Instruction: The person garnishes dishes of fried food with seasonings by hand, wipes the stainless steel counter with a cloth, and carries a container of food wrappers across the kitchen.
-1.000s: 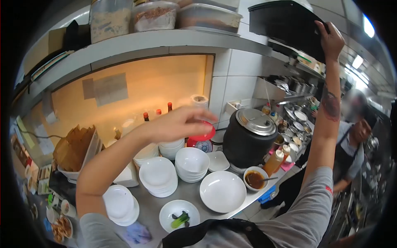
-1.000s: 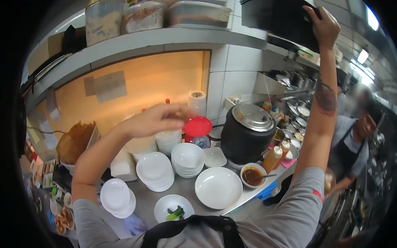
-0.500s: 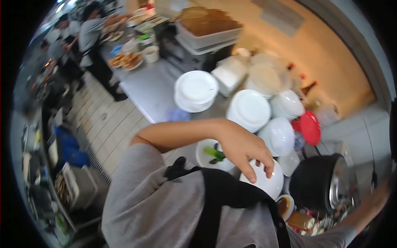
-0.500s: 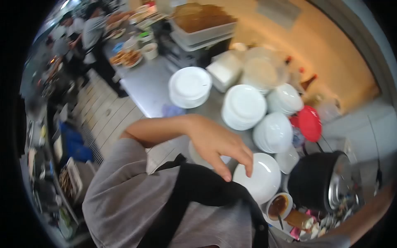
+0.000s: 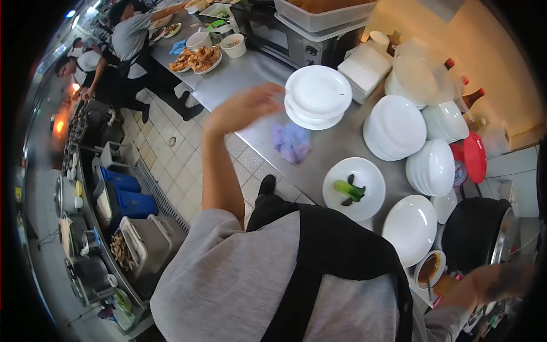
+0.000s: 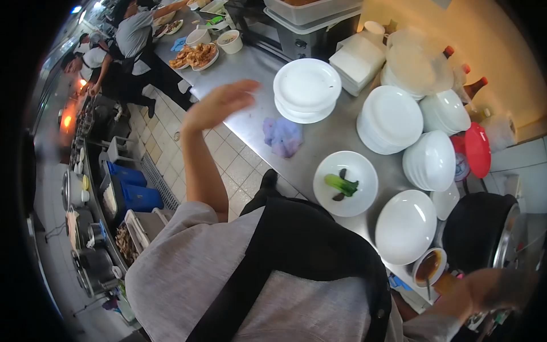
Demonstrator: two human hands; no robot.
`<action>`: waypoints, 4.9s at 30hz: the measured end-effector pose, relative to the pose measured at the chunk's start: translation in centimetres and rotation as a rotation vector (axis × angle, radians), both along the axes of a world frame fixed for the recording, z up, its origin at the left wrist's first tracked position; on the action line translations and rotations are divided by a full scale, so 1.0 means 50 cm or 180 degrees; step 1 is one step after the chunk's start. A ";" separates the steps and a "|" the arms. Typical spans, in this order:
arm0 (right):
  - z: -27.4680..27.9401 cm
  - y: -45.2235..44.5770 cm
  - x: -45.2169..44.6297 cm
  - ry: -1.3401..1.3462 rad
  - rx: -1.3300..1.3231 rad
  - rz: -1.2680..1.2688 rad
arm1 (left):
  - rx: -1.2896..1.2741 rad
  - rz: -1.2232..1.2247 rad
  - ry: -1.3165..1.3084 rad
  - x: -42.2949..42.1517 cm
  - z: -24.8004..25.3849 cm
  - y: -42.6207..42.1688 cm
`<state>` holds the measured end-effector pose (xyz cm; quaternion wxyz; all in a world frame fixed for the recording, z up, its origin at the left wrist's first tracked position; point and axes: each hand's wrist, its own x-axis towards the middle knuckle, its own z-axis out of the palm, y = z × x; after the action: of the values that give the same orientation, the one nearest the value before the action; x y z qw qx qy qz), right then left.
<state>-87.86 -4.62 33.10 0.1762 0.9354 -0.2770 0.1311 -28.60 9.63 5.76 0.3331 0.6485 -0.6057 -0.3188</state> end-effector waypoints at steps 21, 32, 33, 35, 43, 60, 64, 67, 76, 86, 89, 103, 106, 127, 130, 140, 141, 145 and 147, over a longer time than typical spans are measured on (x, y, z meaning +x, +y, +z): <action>-1.119 0.167 1.245 -0.1630 0.1692 -0.1758 | -0.0137 0.3087 0.2799 0.958 -0.538 -0.109; -1.065 0.189 1.018 -0.1059 0.2221 -0.1289 | -0.0519 0.3395 0.2671 0.961 -0.605 -0.160; -1.056 0.201 1.005 -0.0950 0.2172 -0.1548 | -0.0484 0.3489 0.2640 0.932 -0.576 -0.144; -1.030 0.222 0.984 -0.0736 0.2084 -0.2055 | -0.0410 0.3353 0.2419 0.887 -0.542 -0.103; -1.037 0.193 0.940 -0.1134 0.2753 -0.2077 | 0.0374 0.2370 0.2551 0.705 -0.485 0.008; -0.898 0.120 1.154 -0.1912 0.3629 -0.0689 | 0.1430 0.0579 -0.1030 0.648 -0.438 -0.103; -0.879 0.085 1.239 -0.2337 0.3341 -0.0680 | 0.0408 0.0712 -0.0953 0.676 -0.330 -0.177; -0.905 0.045 1.271 -0.2311 0.3068 -0.0633 | 0.0379 0.0489 -0.0846 0.669 -0.296 -0.245; -0.974 -0.210 1.425 -0.0758 0.3137 0.0143 | 0.0863 -0.0533 -0.1213 0.627 -0.314 -0.251; -0.920 -0.243 1.438 -0.0296 0.4155 0.0038 | 0.0376 -0.0282 -0.0310 0.636 -0.382 -0.236; -0.883 -0.206 1.416 -0.0719 0.3756 -0.0298 | 0.0436 -0.0228 -0.0267 0.628 -0.374 -0.237; -0.927 -0.129 1.374 -0.1457 0.3638 -0.0103 | -0.0245 -0.0160 -0.0427 0.565 -0.298 -0.193; -0.935 -0.120 1.365 -0.1954 0.3519 0.0382 | -0.0364 -0.0162 -0.0467 0.552 -0.287 -0.196; -0.907 0.009 1.266 -0.1245 0.3030 -0.0200 | -0.0210 0.0209 -0.0374 0.562 -0.359 -0.088; -0.930 0.022 1.259 -0.1509 0.3211 -0.0412 | -0.0188 0.0530 -0.0913 0.503 -0.346 -0.045; -0.924 0.065 1.233 -0.2174 0.2996 -0.0709 | -0.0236 0.0263 -0.0604 0.494 -0.369 -0.040; -0.933 0.064 1.234 -0.2190 0.2960 -0.0755 | -0.0144 0.0155 -0.0752 0.502 -0.378 -0.049; -0.954 0.054 1.235 -0.2216 0.2921 -0.0848 | 0.0098 0.0080 -0.0960 0.508 -0.411 -0.068; -0.946 0.051 1.230 -0.2223 0.3037 -0.0882 | 0.0063 0.0120 -0.0974 0.502 -0.415 -0.060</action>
<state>-26.34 -2.05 -14.18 -0.3484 0.7681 -0.4659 0.2675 -3.52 6.62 -15.00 0.2364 0.7040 -0.6339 -0.2160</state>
